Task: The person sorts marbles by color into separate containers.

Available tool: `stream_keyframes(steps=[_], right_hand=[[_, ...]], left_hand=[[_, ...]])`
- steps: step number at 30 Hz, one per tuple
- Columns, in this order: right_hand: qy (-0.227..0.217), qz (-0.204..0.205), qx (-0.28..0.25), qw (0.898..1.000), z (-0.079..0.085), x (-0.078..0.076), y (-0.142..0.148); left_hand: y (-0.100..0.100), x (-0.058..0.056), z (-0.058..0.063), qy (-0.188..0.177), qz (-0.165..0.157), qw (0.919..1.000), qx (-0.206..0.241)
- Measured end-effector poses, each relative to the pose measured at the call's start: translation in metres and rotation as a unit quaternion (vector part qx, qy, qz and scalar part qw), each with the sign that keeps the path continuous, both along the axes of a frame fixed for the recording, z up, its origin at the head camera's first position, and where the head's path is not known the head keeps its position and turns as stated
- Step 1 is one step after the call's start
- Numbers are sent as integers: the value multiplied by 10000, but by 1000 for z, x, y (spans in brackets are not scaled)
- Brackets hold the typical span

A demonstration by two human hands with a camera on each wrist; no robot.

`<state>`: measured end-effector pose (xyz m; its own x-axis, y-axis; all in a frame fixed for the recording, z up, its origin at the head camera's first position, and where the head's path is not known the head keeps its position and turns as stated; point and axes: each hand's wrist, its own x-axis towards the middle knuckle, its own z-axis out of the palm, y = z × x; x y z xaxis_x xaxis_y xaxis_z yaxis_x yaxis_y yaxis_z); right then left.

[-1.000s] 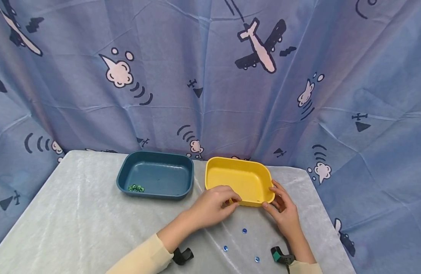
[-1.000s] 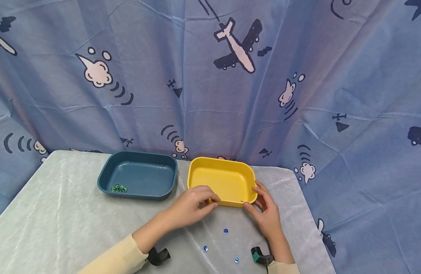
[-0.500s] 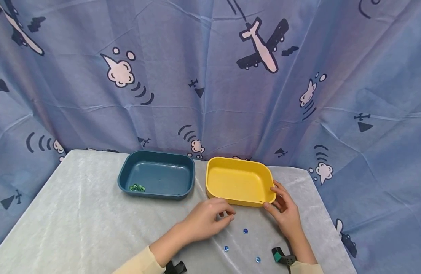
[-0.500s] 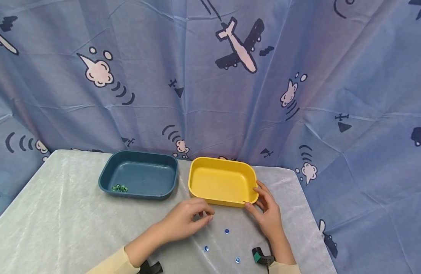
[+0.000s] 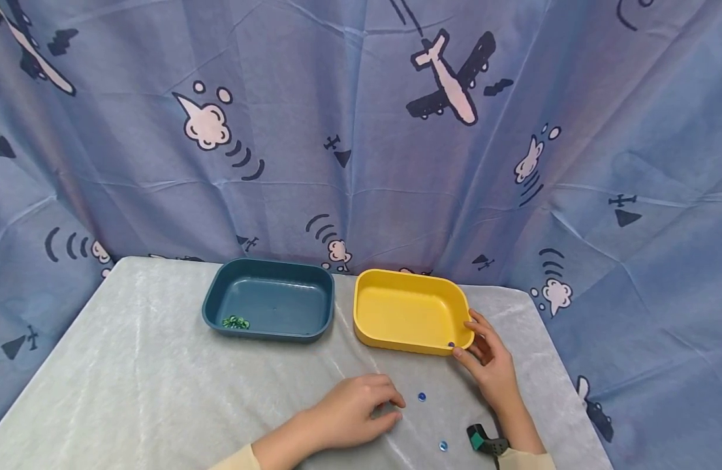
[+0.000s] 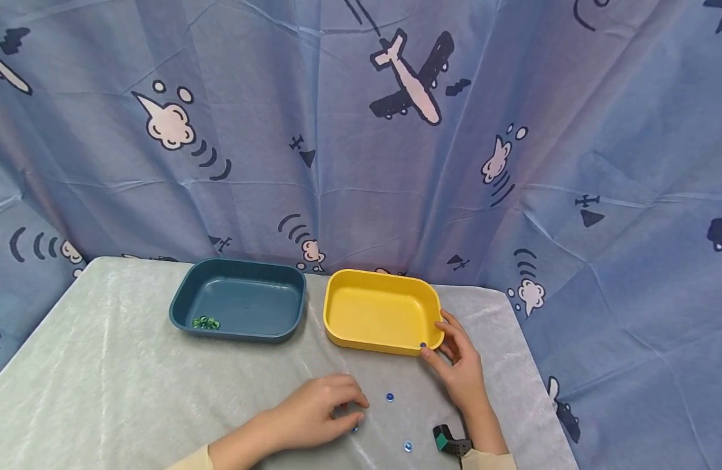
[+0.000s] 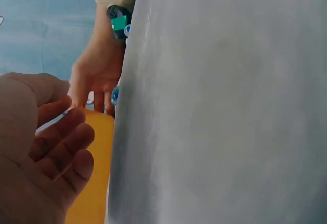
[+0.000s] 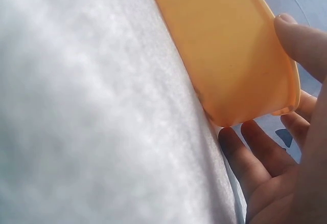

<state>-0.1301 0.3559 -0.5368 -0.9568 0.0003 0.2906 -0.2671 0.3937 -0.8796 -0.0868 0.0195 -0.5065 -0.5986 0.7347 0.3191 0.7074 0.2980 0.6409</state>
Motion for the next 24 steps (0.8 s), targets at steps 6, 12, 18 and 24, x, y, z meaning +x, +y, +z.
stream_keyframes(steps=[6, 12, 18, 24], right_hand=[[65, 53, -1, 10000, 2, 0, -1], [9, 27, -59, 10000, 3, 0, -2], [54, 80, -53, 9999, 2, 1, -1], [74, 91, -64, 9999, 1, 0, -1]], left_hand=[[2, 5, -8, 143, 24, 9999, 38], [0, 7, -13, -35, 2, 10000, -35], [-2, 7, -18, 40, -19, 9999, -167], [-4, 8, -22, 136, -141, 9994, -270]])
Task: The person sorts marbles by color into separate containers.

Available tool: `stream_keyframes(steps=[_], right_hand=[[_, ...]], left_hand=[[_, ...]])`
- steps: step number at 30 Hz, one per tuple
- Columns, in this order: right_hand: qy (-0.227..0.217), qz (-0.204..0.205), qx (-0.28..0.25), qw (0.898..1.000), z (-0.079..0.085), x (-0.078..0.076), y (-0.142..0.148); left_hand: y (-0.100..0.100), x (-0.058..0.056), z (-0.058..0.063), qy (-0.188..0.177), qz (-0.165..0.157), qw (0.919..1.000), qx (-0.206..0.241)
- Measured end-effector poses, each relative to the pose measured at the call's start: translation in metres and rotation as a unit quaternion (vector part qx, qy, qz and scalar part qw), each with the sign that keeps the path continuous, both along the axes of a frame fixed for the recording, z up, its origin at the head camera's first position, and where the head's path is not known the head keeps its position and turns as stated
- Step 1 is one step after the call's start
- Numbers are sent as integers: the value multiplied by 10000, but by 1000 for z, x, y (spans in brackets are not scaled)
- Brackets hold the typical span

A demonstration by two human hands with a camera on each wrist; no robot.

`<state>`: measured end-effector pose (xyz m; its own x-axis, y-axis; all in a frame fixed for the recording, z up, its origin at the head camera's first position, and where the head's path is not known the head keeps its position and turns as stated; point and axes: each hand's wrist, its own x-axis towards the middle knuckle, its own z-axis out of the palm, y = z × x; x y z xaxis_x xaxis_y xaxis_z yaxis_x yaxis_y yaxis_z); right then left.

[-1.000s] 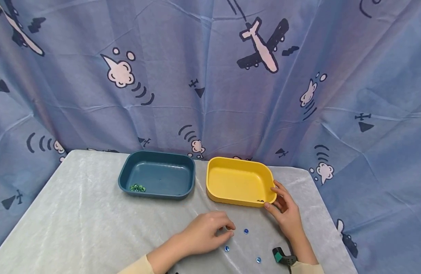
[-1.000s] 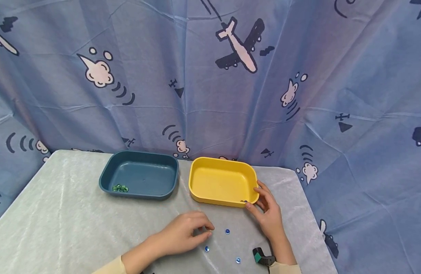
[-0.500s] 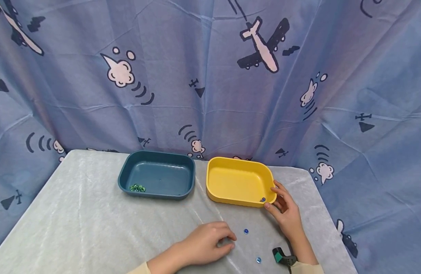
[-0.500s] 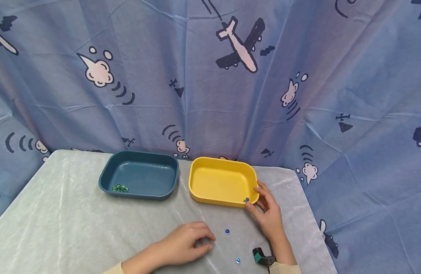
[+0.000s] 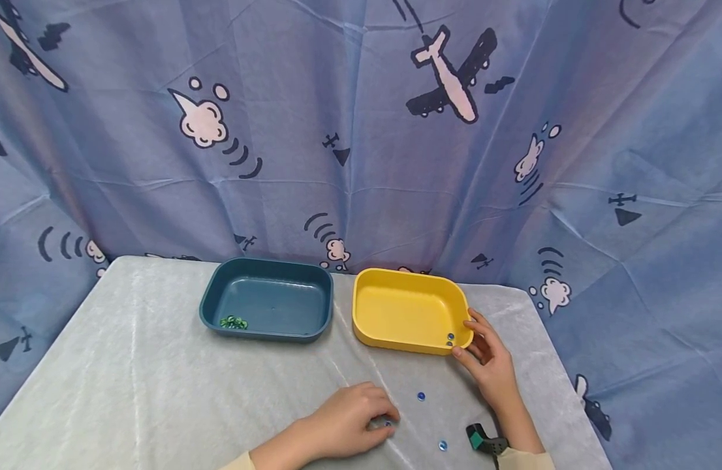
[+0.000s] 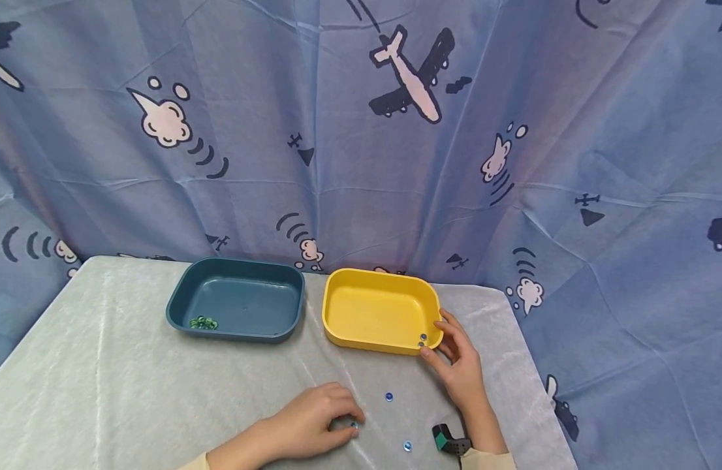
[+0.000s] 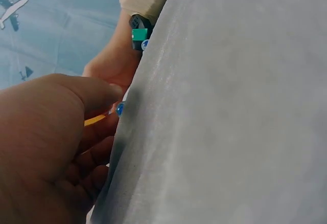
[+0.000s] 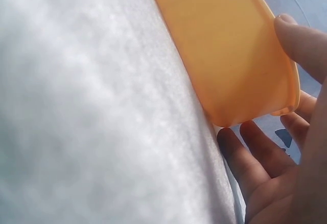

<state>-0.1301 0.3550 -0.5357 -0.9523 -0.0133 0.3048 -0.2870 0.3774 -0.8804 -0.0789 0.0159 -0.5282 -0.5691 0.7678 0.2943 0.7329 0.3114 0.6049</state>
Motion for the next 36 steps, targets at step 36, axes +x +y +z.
stream_keyframes(steps=[36], right_hand=[[-101, -52, -23, 9999, -1, 0, 2]], left_hand=[[-1, -1, -10, -117, -152, 9996, 202]])
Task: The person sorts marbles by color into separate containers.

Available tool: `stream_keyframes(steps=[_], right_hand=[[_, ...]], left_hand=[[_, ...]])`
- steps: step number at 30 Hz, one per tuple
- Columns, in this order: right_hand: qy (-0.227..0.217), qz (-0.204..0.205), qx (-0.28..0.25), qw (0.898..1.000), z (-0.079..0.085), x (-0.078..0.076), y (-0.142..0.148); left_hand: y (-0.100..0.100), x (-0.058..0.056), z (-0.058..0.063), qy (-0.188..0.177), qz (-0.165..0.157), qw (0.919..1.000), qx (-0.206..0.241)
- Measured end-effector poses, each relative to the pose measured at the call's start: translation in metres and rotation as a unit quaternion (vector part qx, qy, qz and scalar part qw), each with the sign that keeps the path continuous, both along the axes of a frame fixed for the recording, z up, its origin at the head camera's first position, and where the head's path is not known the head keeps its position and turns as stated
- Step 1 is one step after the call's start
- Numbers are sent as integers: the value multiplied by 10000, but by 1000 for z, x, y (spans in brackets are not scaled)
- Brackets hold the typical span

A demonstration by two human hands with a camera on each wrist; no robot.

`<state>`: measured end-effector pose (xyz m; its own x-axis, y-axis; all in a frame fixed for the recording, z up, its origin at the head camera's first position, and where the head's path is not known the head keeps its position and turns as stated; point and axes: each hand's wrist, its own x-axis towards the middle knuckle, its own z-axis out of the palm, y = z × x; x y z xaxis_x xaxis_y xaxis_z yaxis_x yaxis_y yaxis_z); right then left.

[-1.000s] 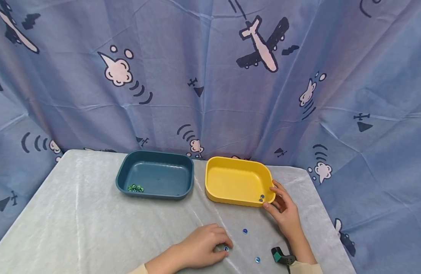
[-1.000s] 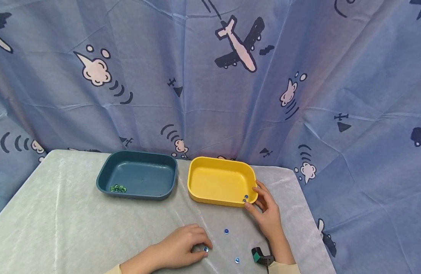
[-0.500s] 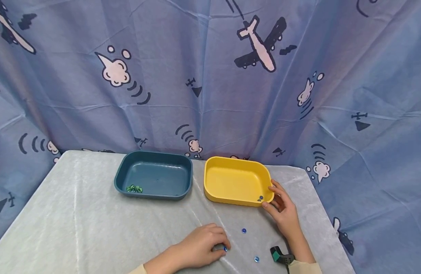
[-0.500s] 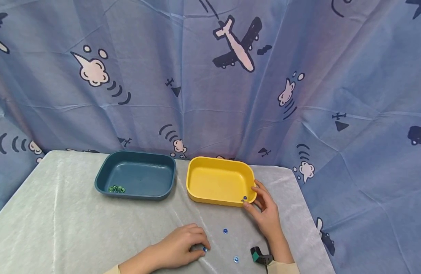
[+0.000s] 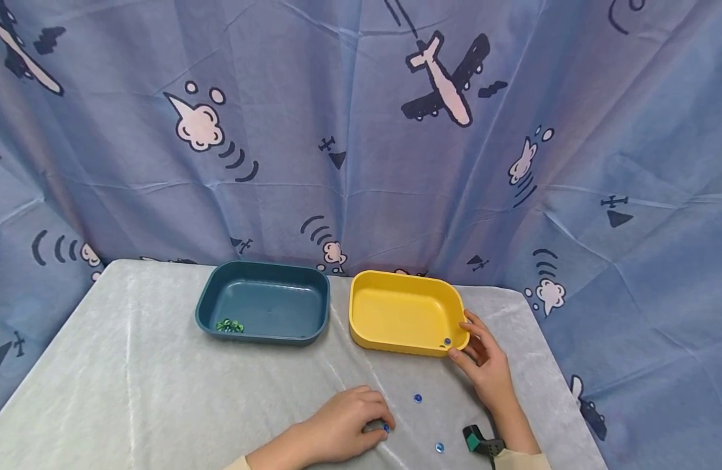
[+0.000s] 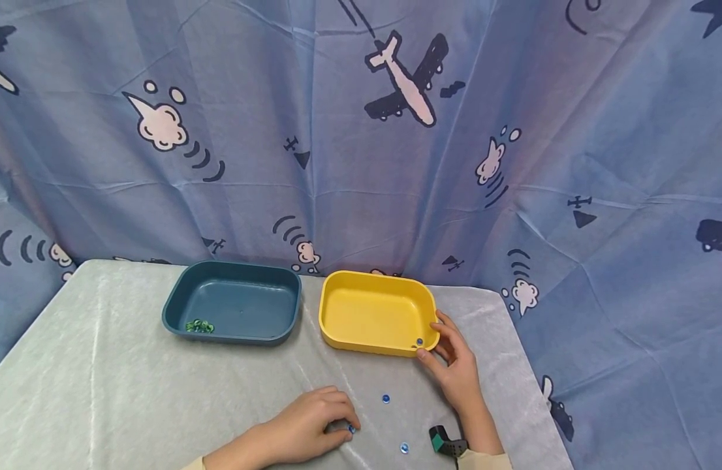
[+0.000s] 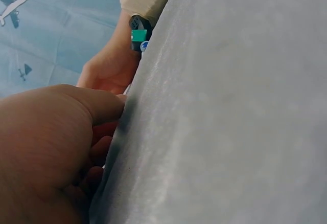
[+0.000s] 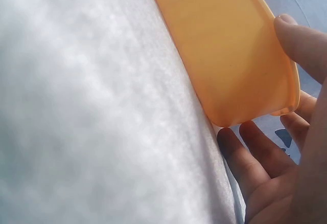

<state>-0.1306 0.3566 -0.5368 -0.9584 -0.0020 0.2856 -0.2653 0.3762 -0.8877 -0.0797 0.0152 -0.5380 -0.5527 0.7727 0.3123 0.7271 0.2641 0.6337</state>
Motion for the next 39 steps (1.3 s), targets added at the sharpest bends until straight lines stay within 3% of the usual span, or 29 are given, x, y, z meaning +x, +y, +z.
stream_keyframes(steps=[10, 26, 34, 39], right_hand=[[76, 69, 31, 9999, 1, 1, 0], [59, 52, 65, 9999, 3, 1, -2], [55, 61, 28, 10000, 2, 1, -1], [66, 66, 61, 9999, 2, 1, -1]], left_hand=[[1, 0, 0, -150, 63, 9998, 63], [0, -1, 19, -283, 111, 9995, 37], [3, -8, 27, 17, 238, 9996, 130], [4, -13, 36, -281, 198, 9993, 110]])
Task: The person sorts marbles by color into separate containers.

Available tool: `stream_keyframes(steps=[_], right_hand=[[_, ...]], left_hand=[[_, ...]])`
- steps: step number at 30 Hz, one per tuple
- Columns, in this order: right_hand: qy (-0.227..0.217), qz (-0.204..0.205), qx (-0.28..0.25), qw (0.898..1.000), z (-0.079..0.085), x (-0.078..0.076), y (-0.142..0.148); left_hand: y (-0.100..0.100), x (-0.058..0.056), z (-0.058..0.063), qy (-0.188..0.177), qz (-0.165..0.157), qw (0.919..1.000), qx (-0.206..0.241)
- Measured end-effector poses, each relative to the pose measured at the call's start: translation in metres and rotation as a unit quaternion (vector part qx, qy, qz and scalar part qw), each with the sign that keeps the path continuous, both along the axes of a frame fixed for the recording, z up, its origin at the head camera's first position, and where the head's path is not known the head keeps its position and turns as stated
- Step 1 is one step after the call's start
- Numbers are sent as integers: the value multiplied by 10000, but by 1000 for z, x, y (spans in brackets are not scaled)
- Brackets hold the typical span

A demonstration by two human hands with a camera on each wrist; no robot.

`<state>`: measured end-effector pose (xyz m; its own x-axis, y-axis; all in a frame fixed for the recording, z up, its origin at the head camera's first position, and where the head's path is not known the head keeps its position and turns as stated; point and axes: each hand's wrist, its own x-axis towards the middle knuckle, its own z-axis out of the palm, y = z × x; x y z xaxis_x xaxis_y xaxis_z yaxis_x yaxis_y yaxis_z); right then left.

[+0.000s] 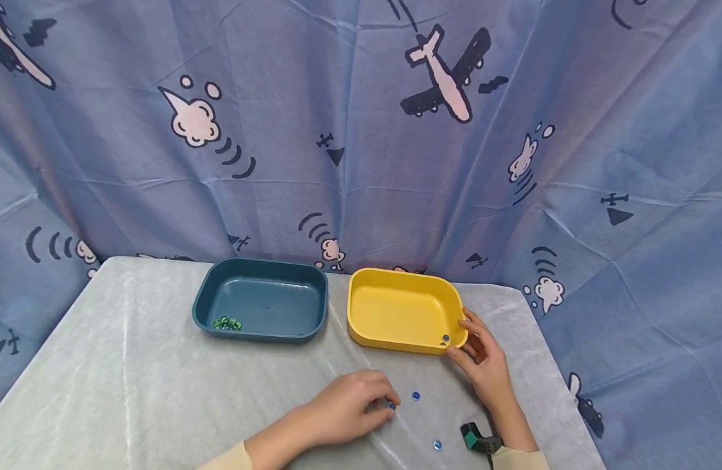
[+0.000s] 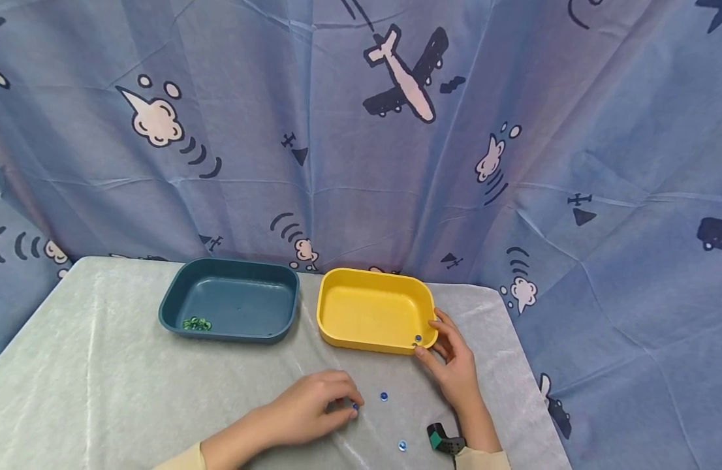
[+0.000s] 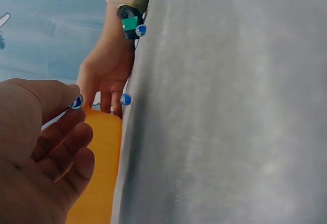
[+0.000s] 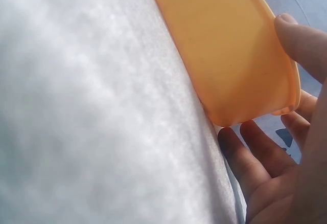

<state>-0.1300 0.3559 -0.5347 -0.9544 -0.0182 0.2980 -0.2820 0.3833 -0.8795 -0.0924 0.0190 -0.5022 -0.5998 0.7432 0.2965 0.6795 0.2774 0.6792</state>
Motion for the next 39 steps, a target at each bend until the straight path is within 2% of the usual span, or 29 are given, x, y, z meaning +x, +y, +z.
stream_keyframes(steps=[3, 6, 13, 16, 21, 28, 33, 39], right_hand=[[-13, -50, 6, 10000, 0, 0, 0], [-51, -96, -1, 9999, 0, 0, 0], [-113, -144, 9, 9998, 0, 0, -1], [-98, -140, 43, 9998, -1, 0, -1], [-95, -155, 67, 9998, 0, 0, -1], [-65, -106, 35, 9999, -1, 0, 0], [-37, -83, 32, 10000, -2, 0, 1], [-34, -73, 28, 10000, -1, 0, 1]], left_hand=[[0, -2, 4, -269, -53, 9996, 19], [1, -3, 6, -334, -54, 9994, 49], [2, -7, 16, -50, 96, 9999, 98], [1, -11, 23, -111, 176, 9997, 114], [0, -17, 34, -128, 355, 9984, 413], [2, -26, 47, 73, 489, 9958, 772], [2, -34, 50, 136, 612, 9953, 744], [1, -46, 46, 189, 742, 9937, 819]])
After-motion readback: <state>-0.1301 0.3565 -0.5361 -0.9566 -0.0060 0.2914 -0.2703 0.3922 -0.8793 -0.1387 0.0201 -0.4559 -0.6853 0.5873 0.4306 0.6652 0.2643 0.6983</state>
